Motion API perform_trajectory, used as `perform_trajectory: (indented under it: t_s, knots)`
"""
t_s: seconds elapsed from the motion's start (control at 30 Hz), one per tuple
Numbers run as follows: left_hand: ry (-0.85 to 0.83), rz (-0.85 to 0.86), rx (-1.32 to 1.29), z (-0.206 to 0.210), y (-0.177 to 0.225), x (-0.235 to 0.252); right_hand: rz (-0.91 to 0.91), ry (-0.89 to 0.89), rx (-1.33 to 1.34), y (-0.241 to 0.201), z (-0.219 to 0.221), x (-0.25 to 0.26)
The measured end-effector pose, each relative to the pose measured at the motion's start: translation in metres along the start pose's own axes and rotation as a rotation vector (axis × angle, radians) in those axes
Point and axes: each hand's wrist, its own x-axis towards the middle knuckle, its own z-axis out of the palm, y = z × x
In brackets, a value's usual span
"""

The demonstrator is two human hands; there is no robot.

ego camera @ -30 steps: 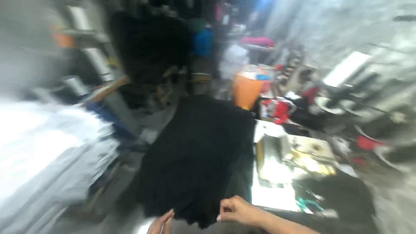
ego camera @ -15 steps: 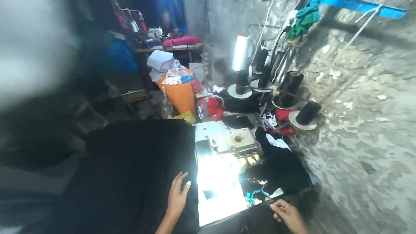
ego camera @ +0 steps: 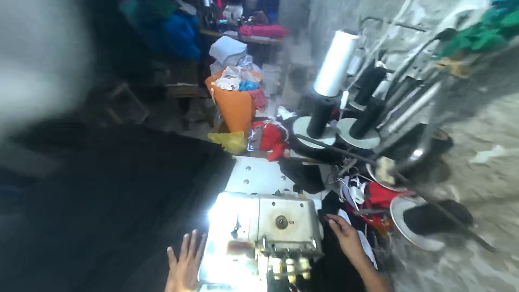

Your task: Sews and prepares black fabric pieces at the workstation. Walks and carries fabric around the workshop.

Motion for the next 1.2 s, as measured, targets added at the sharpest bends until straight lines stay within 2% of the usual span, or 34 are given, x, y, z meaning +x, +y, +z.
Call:
perform_trajectory:
  t_s: [0.13,0.3,0.4,0.5,0.7,0.83,0.97,1.1,1.2]
  knots:
    - [0.09,0.038,0.081,0.009,-0.001,0.003,-0.055,-0.161,-0.021,-0.009,0.014,0.071]
    - [0.069,0.009,0.142,0.015,-0.004,0.004,0.084,-0.494,-0.055,-0.029,0.036,0.146]
    - [0.035,-0.022,0.138,0.013,-0.001,0.006,0.188,-0.59,-0.114,-0.043,0.048,0.174]
    - [0.006,-0.029,0.103,0.007,0.001,0.01,0.305,-0.634,-0.171,-0.047,0.056,0.188]
    - [-0.024,-0.045,0.117,0.011,-0.002,0.011,0.23,-0.728,-0.087,-0.044,0.066,0.191]
    - [-0.02,-0.046,0.131,0.014,-0.003,0.01,0.244,-0.803,-0.155,-0.045,0.074,0.199]
    - [-0.003,-0.041,0.192,0.018,-0.006,0.007,0.249,-0.923,-0.101,-0.044,0.08,0.205]
    - [0.029,-0.036,0.236,0.02,-0.008,0.007,0.152,-0.906,-0.04,-0.051,0.086,0.214]
    - [0.034,-0.034,0.236,0.021,-0.008,0.008,-0.014,-0.82,-0.095,-0.058,0.093,0.22]
